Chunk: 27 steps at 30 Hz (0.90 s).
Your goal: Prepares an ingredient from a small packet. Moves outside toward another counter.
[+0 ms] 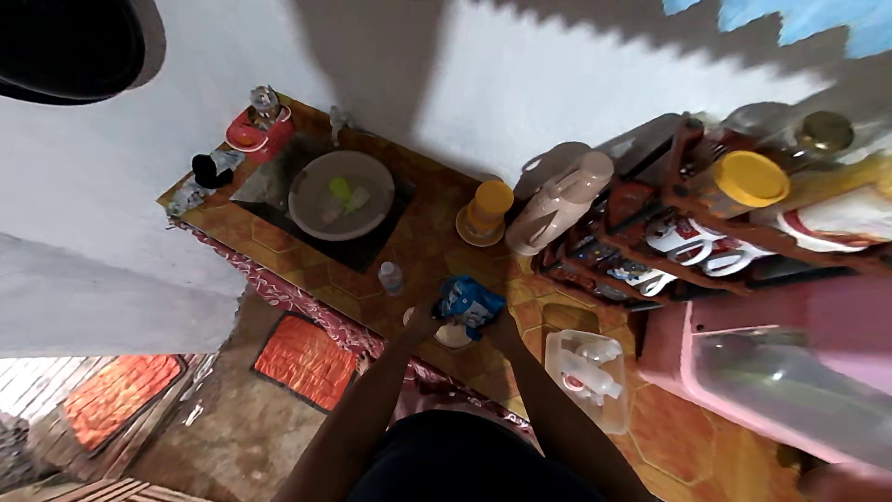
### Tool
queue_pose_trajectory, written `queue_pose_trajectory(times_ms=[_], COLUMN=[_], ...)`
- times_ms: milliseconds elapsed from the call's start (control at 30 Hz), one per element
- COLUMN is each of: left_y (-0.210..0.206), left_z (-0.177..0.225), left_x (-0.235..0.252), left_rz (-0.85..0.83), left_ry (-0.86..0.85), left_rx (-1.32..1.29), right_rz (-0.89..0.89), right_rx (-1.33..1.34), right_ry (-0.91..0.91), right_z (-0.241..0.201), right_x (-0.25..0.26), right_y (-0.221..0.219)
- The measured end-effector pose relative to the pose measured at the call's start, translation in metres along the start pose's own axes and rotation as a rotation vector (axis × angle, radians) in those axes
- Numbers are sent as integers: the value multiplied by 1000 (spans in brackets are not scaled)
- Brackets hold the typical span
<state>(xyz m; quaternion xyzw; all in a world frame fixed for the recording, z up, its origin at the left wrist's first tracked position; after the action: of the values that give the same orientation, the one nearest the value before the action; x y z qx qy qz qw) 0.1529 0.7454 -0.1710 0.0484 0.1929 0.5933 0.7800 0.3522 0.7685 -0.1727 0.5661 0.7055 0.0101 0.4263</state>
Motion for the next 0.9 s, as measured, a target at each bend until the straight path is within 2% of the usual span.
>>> queue_pose_trajectory(times_ms=[133,333,433,600,767,900], left_y=[5,11,8,9,16,11], left_z=[-7,-4,-1,12,9,22], left_x=[-1,-6,-1,1,-1,-5], left_rz=[-17,-16,-43,-65,-150,-123], left_ry=[31,-7,-36,9,-152,-126], left_rx=[111,92,138,72,100,127], right_rz=[-4,40,83,91,112,151], right_rx=[81,295,361,442,432,392], right_ry=[50,236,233,228,196,237], right_z=[5,14,16,15,19,27], right_x=[0,-1,0,-3,-4,2], right_y=[2,-2,-7,-7,-10,-15])
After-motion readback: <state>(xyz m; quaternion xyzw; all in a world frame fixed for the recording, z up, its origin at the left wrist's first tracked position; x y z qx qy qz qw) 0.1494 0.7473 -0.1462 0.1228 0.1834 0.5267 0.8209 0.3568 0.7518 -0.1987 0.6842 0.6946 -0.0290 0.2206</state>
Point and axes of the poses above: each hand's wrist, its own x-axis towards the middle knuckle, its own y-axis out of the back of the hand, z = x × y, the point moved 4 cm from there along x, towards the middle knuckle, and after that the axes turned 11 degrees about -y, right-handed, at the moved point
